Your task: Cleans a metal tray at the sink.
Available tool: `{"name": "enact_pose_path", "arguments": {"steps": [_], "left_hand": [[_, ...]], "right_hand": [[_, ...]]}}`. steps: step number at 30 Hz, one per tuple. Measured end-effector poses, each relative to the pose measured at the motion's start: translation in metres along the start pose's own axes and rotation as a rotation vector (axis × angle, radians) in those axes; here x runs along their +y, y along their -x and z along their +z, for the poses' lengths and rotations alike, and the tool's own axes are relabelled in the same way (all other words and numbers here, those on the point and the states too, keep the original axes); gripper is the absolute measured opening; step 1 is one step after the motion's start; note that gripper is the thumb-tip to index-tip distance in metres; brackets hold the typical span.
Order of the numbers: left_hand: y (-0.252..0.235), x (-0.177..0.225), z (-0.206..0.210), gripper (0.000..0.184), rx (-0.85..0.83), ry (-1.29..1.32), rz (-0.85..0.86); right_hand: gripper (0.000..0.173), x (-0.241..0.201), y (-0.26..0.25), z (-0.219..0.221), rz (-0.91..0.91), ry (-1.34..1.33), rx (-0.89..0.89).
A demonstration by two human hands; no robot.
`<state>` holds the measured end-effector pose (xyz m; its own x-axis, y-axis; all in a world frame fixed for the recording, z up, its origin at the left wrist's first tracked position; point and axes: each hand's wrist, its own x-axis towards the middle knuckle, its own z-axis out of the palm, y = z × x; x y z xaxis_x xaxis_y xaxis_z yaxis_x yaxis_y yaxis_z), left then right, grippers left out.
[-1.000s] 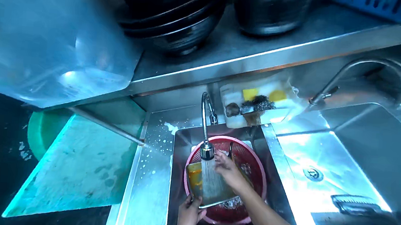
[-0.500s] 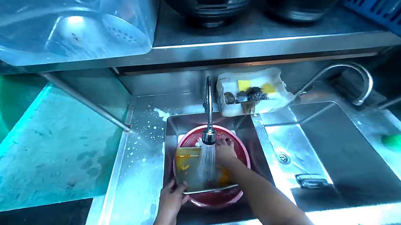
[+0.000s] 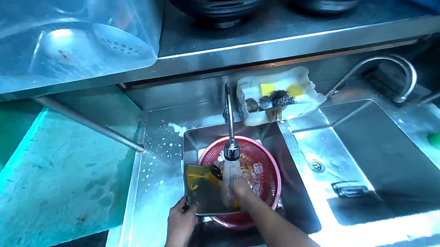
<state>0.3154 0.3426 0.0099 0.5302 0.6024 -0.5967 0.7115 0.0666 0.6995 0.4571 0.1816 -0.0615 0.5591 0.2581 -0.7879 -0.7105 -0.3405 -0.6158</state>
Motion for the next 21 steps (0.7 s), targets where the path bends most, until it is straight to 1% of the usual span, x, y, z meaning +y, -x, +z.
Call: {"name": "enact_pose_path", "arguments": {"steps": [1, 2, 3, 5, 6, 7, 8, 10, 12, 14, 15, 16, 18, 21], "left_hand": [[0.001, 0.002, 0.003, 0.030, -0.005, 0.018, -0.036], [0.002, 0.005, 0.006, 0.026, -0.002, 0.044, -0.079], [0.004, 0.007, 0.009, 0.023, 0.005, 0.074, -0.126], [0.009, 0.008, 0.016, 0.025, 0.020, 0.122, -0.204], [0.011, 0.008, 0.020, 0.027, 0.025, 0.149, -0.221], [0.014, 0.007, 0.023, 0.031, 0.029, 0.172, -0.222], [0.015, 0.007, 0.027, 0.037, 0.031, 0.192, -0.210], [0.013, 0.013, 0.038, 0.048, 0.033, 0.196, -0.162], [0.001, 0.031, 0.056, 0.054, 0.024, 0.149, -0.095], [-0.010, 0.054, 0.079, 0.053, -0.001, 0.063, -0.036], [-0.015, 0.065, 0.091, 0.050, -0.008, 0.018, -0.015], [-0.018, 0.072, 0.103, 0.041, 0.003, -0.029, 0.004], [-0.023, 0.075, 0.119, 0.028, 0.028, -0.116, 0.007], [-0.021, 0.047, 0.119, 0.027, 0.007, -0.139, -0.098]], "right_hand": [[0.034, 0.004, -0.001, 0.005, 0.081, -0.267, 0.000], [0.030, 0.004, -0.003, 0.008, 0.148, -0.471, -0.014], [0.029, 0.002, -0.002, 0.010, 0.184, -0.613, -0.046], [0.030, -0.003, 0.002, 0.011, 0.179, -0.795, -0.114], [0.029, -0.006, 0.004, 0.011, 0.165, -0.831, -0.131], [0.024, -0.011, 0.008, 0.012, 0.169, -0.824, -0.109], [0.024, -0.016, 0.010, 0.012, 0.191, -0.771, -0.064], [0.030, -0.025, 0.016, 0.013, 0.190, -0.550, 0.018], [0.032, -0.038, 0.021, 0.004, 0.064, -0.203, 0.075], [0.037, -0.052, 0.021, -0.015, -0.060, 0.214, 0.136], [0.036, -0.059, 0.022, -0.024, -0.096, 0.348, 0.179], [0.034, -0.063, 0.024, -0.033, -0.122, 0.429, 0.226], [0.031, -0.062, 0.029, -0.046, -0.154, 0.489, 0.289], [0.033, -0.034, 0.034, -0.051, -0.144, 0.533, 0.250]]}}
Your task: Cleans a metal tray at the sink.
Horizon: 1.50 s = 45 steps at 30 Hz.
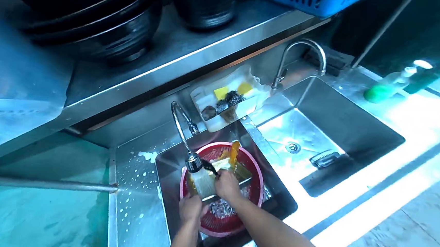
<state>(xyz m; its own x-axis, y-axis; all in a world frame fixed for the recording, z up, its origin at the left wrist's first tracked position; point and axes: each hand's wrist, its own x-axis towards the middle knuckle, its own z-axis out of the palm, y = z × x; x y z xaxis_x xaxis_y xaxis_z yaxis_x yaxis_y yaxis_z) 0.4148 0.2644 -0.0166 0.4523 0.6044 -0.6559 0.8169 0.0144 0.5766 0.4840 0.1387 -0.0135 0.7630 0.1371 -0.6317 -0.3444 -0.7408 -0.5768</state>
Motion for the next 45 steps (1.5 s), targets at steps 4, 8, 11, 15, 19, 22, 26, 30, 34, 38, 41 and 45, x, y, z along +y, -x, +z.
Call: {"name": "enact_pose_path", "arguments": {"steps": [4, 8, 11, 15, 19, 22, 26, 30, 34, 38, 41, 45], "left_hand": [[0.008, -0.051, -0.018, 0.032, 0.010, -0.044, -0.116], [0.017, -0.072, -0.034, 0.030, 0.038, -0.109, -0.083], [0.023, -0.065, -0.037, 0.031, 0.029, -0.034, -0.059], [0.022, -0.065, -0.038, 0.032, 0.005, 0.144, -0.035], [0.020, -0.076, -0.044, 0.034, -0.079, 0.372, -0.130], [0.015, -0.091, -0.046, 0.043, -0.190, 0.488, -0.234], [0.009, -0.103, -0.030, 0.048, -0.344, 0.597, -0.270], [0.000, -0.105, -0.005, 0.044, -0.478, 0.753, -0.286], [-0.007, -0.100, 0.006, 0.034, -0.561, 0.847, -0.330], [-0.017, -0.092, 0.004, 0.041, -0.614, 0.839, -0.259], [-0.027, -0.085, 0.005, 0.047, -0.632, 0.815, -0.187], [-0.033, -0.077, 0.007, 0.059, -0.691, 0.822, -0.183]], "right_hand": [[0.040, 0.026, 0.017, 0.037, 0.066, 0.008, -0.156], [0.032, 0.024, 0.012, 0.074, 0.217, -0.538, -0.240], [0.029, 0.004, 0.002, 0.078, 0.429, -1.146, -0.280], [0.033, -0.013, -0.003, 0.064, 0.401, -1.225, -0.311], [0.024, -0.006, 0.001, 0.056, 0.500, -1.301, -0.316], [0.022, -0.012, 0.007, 0.048, 0.481, -1.270, -0.253], [0.020, -0.036, 0.017, 0.029, 0.416, -1.170, -0.216], [0.024, -0.043, 0.031, 0.012, 0.335, -1.109, -0.157], [0.027, -0.042, 0.053, -0.011, 0.220, -1.123, -0.007], [0.024, -0.038, 0.065, -0.022, 0.153, -1.166, 0.182], [0.022, -0.029, 0.070, -0.013, 0.189, -1.164, 0.228], [0.021, -0.017, 0.072, 0.017, 0.266, -1.092, 0.207]]}}
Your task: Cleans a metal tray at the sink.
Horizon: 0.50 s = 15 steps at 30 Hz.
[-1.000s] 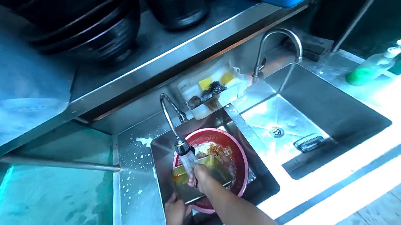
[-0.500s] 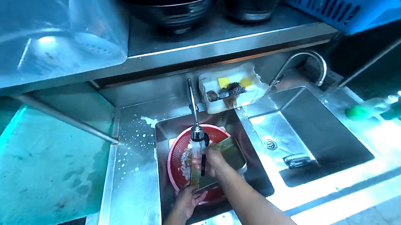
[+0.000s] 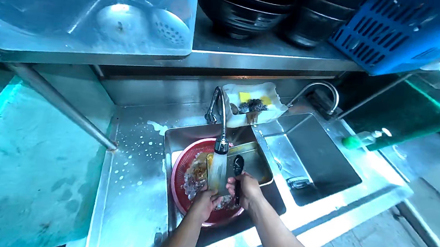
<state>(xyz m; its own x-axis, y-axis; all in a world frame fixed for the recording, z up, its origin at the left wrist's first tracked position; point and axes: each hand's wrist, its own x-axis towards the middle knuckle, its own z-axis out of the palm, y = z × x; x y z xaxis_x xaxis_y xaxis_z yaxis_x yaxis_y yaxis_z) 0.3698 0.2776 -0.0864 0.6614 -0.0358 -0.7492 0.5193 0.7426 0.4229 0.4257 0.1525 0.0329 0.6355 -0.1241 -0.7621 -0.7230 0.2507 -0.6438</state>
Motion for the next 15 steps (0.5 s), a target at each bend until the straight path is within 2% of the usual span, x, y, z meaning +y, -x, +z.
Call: {"name": "enact_pose_path", "arguments": {"steps": [2, 6, 8, 10, 13, 14, 15], "left_hand": [[-0.002, 0.001, 0.002, 0.060, -0.028, -0.003, 0.030], [0.006, 0.007, 0.000, 0.049, -0.009, -0.160, 0.215], [0.014, 0.013, -0.009, 0.053, 0.079, -0.313, 0.282], [0.026, 0.019, -0.018, 0.056, 0.166, -0.440, 0.322], [0.040, 0.015, -0.038, 0.058, 0.317, -0.566, 0.307], [0.043, 0.011, -0.045, 0.061, 0.362, -0.585, 0.299], [0.046, 0.006, -0.050, 0.063, 0.402, -0.610, 0.299]], "right_hand": [[0.019, 0.012, -0.003, 0.007, 0.046, 0.049, -0.015], [0.035, 0.025, -0.024, 0.028, 0.155, 0.074, -0.099], [0.035, 0.027, -0.037, 0.045, 0.173, 0.030, -0.128], [0.025, 0.027, -0.051, 0.062, 0.148, -0.019, -0.165], [0.019, 0.041, -0.068, 0.077, 0.172, -0.076, -0.269], [0.023, 0.049, -0.072, 0.076, 0.198, -0.109, -0.306], [0.036, 0.054, -0.077, 0.075, 0.228, -0.149, -0.356]]}}
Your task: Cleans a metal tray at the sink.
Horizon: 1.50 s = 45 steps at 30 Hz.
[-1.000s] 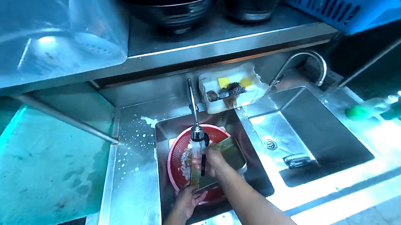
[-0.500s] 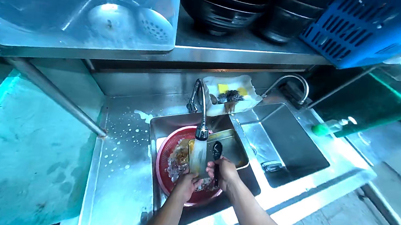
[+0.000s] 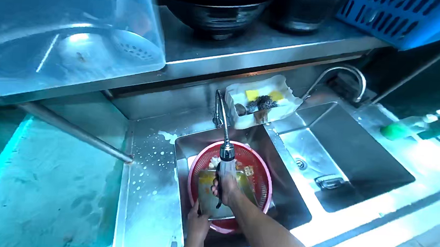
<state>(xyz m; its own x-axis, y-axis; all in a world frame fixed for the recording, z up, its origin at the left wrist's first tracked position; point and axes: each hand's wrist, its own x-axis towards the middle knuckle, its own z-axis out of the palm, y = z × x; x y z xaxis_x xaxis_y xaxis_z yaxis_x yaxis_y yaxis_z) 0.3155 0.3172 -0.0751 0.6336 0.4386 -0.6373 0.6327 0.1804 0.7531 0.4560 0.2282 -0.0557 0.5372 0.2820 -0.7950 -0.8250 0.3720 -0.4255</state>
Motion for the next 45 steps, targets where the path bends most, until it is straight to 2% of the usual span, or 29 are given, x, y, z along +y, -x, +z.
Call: {"name": "enact_pose_path", "arguments": {"steps": [1, 2, 3, 5, 7, 11, 14, 17, 19, 21, 22, 23, 25, 26, 28, 30, 32, 34, 35, 38, 39, 41, 42, 43, 44, 45], "left_hand": [[0.002, -0.005, -0.001, 0.064, 0.041, -0.044, 0.003], [0.005, -0.009, -0.001, 0.067, 0.073, -0.116, 0.010], [0.007, -0.013, -0.002, 0.069, 0.095, -0.214, 0.017], [0.012, -0.015, -0.001, 0.071, 0.138, -0.395, 0.030], [0.014, -0.016, 0.002, 0.071, 0.181, -0.448, 0.012], [0.008, -0.024, 0.006, 0.070, 0.248, -0.435, -0.060], [0.010, -0.021, 0.009, 0.071, 0.287, -0.583, -0.095], [0.014, -0.020, 0.016, 0.074, 0.318, -0.740, -0.151], [0.019, -0.017, 0.026, 0.076, 0.354, -0.806, -0.091], [0.028, -0.001, 0.039, 0.068, 0.360, -0.698, 0.162], [0.030, 0.011, 0.047, 0.063, 0.331, -0.556, 0.270], [0.030, 0.025, 0.057, 0.058, 0.280, -0.369, 0.302], [0.019, 0.051, 0.077, 0.053, 0.115, 0.003, 0.180], [0.010, 0.058, 0.085, 0.052, 0.047, 0.116, 0.104], [-0.009, 0.061, 0.097, 0.044, 0.027, 0.207, 0.049], [-0.025, 0.056, 0.100, 0.033, 0.077, 0.215, 0.063], [-0.031, 0.055, 0.102, 0.024, 0.142, 0.120, 0.063], [-0.022, 0.058, 0.105, 0.028, 0.139, -0.023, 0.086], [-0.010, 0.062, 0.107, 0.032, 0.129, -0.094, 0.099], [0.024, 0.066, 0.105, 0.039, 0.132, -0.191, 0.082], [0.030, 0.065, 0.100, 0.042, 0.144, -0.171, 0.068], [0.031, 0.068, 0.089, 0.042, 0.183, -0.103, 0.032], [0.029, 0.070, 0.083, 0.042, 0.205, -0.074, 0.007], [0.027, 0.072, 0.078, 0.042, 0.222, -0.047, -0.014], [0.026, 0.072, 0.072, 0.043, 0.231, -0.038, -0.024], [0.025, 0.072, 0.067, 0.042, 0.229, -0.052, -0.020]], "right_hand": [[0.050, 0.001, -0.005, -0.005, 0.014, -0.043, -0.058], [0.055, 0.000, -0.010, -0.008, 0.002, -0.096, -0.089], [0.054, -0.004, -0.013, -0.009, -0.025, -0.135, -0.103], [0.038, -0.018, -0.012, -0.007, -0.057, -0.112, -0.090], [0.031, -0.028, -0.005, -0.003, -0.082, -0.027, -0.054], [0.041, -0.023, 0.011, -0.017, 0.030, 0.015, 0.013], [0.039, -0.016, 0.004, -0.032, 0.099, -0.132, -0.013], [0.054, -0.022, -0.001, -0.029, 0.141, -0.214, -0.082], [0.057, -0.032, -0.001, -0.020, 0.119, -0.181, -0.096], [0.046, -0.040, 0.003, -0.014, 0.045, -0.057, -0.070], [0.041, -0.040, 0.008, -0.013, 0.002, 0.045, -0.039], [0.036, -0.039, 0.016, -0.013, -0.041, 0.171, 0.007], [0.033, -0.031, 0.029, -0.019, -0.114, 0.392, 0.066], [0.034, -0.021, 0.032, -0.022, -0.162, 0.456, 0.061], [0.039, -0.005, 0.037, -0.030, -0.227, 0.575, 0.032], [0.040, 0.005, 0.039, -0.040, -0.219, 0.647, 0.056], [0.044, 0.005, 0.035, -0.047, -0.228, 0.605, 0.069], [0.068, -0.012, 0.026, -0.049, -0.260, 0.614, 0.020], [0.073, -0.022, 0.016, -0.048, -0.298, 0.683, 0.023], [0.036, -0.045, -0.010, -0.041, -0.494, 0.929, 0.031], [0.031, -0.045, -0.013, -0.037, -0.550, 0.927, 0.015], [0.031, -0.033, -0.002, -0.023, -0.528, 0.695, -0.040], [0.035, -0.026, 0.009, -0.014, -0.432, 0.598, -0.063], [0.042, -0.023, 0.017, -0.008, -0.348, 0.674, -0.076], [0.048, -0.023, 0.020, -0.005, -0.282, 0.865, -0.101], [0.053, -0.029, 0.018, -0.004, -0.315, 1.156, -0.161]]}}
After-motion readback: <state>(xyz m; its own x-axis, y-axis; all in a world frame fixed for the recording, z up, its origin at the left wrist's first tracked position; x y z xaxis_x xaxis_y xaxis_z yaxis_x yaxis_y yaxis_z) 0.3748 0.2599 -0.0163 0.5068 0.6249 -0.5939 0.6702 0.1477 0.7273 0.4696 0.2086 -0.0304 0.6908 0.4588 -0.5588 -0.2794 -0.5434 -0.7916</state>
